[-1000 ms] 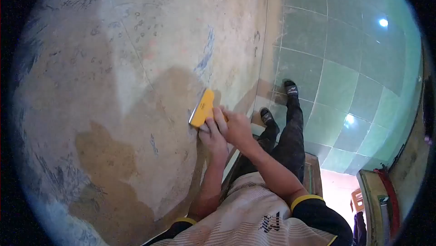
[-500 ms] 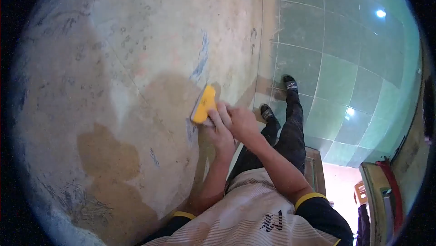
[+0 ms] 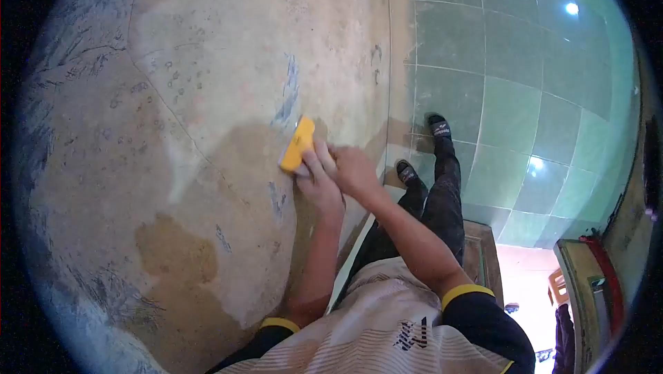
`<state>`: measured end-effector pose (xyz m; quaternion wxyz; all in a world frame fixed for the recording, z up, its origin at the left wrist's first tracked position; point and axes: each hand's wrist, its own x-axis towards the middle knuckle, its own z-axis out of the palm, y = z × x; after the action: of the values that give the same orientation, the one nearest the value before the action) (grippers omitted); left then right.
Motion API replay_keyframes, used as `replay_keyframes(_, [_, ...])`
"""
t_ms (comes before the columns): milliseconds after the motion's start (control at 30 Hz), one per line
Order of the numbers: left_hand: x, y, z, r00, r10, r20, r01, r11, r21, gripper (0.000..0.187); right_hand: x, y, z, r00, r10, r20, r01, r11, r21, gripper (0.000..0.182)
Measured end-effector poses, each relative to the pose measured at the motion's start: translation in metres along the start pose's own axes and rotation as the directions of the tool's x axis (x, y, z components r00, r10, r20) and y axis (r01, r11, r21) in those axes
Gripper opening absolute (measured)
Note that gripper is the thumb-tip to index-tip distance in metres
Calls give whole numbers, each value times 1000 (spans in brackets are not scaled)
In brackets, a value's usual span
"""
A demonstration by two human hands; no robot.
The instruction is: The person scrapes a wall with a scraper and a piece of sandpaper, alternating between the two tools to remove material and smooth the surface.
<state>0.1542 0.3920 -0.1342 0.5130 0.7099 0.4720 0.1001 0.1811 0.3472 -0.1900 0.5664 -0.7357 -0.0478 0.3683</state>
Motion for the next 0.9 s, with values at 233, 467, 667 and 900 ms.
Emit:
replay_keyframes(233, [-6,-56,-11,999,28,-22,-33,961,-275,40,-21,10,3,1000,-12,-13,12,1000,15,56])
replay_keyframes(467, [-12,-45,-7,1000,2,24,3,981,-195,54,-21,9,-2,999,-53,1,53,998,25,53])
replay_keyframes(667, [7,-52,-7,999,-24,49,24,1000,3,52,-4,9,-12,997,16,78,-18,999,29,52])
replay_keyframes(900, [-15,-50,-6,999,9,51,-10,1000,17,46,-16,17,-11,996,-12,87,12,1000,7,52])
